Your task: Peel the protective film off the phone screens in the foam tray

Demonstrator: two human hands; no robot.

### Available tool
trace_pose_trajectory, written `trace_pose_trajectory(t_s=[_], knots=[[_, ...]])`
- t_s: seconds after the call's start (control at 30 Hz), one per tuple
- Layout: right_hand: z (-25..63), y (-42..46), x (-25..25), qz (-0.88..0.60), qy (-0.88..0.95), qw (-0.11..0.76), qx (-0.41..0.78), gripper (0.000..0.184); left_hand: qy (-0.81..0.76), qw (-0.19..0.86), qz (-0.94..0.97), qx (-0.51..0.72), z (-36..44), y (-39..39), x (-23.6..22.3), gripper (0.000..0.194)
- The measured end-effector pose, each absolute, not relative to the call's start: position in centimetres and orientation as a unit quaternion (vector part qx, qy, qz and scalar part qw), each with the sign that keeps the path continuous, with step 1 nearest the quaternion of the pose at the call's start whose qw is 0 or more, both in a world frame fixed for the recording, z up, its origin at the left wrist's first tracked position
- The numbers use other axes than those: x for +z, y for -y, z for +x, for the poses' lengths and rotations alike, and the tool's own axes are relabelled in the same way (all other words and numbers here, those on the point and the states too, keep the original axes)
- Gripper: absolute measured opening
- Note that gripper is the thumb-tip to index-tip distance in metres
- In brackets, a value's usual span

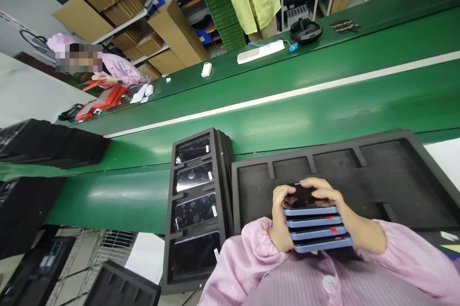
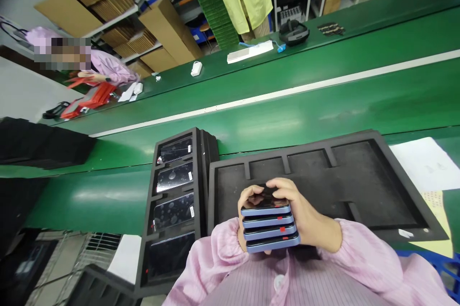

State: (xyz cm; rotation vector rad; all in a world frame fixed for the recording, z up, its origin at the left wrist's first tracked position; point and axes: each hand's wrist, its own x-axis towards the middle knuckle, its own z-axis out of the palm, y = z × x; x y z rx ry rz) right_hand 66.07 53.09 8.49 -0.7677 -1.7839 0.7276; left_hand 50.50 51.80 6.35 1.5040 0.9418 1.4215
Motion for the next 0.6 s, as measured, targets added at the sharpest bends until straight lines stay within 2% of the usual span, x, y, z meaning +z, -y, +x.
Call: trace_pose_trajectory(t_s=[0.07,0.17,0.3,0.37,0.47,0.6], knots=[[66.7,-53.3,8.3,-0.374,0.762,0.424,0.316,0.045,-0.378,0.434,0.567,0.589,50.8,-52.5,7.7,0.081],[66.7,-53.2,9.6,-0.486,0.734,0.318,0.353,0.038,-0.484,0.498,0.460,0.554,51.7,-54.0,9.3,0.080],[65.8,-52.9,12.8,-0.576,0.720,0.159,0.354,0.064,-0.586,0.559,0.328,0.487,53.5,-55.5,9.6,0.063],[65.5,-52.9,13.1,-0.590,0.729,0.103,0.330,0.070,-0.612,0.570,0.290,0.465,54.1,-55.6,9.0,0.058],[65.5,-52.8,11.8,-0.612,0.727,0.090,0.298,0.067,-0.642,0.514,0.312,0.476,54.2,-55.4,8.0,0.043],[65.8,-52.2,9.7,-0.621,0.702,0.142,0.317,0.065,-0.622,0.450,0.385,0.512,53.6,-56.6,7.9,0.038]])
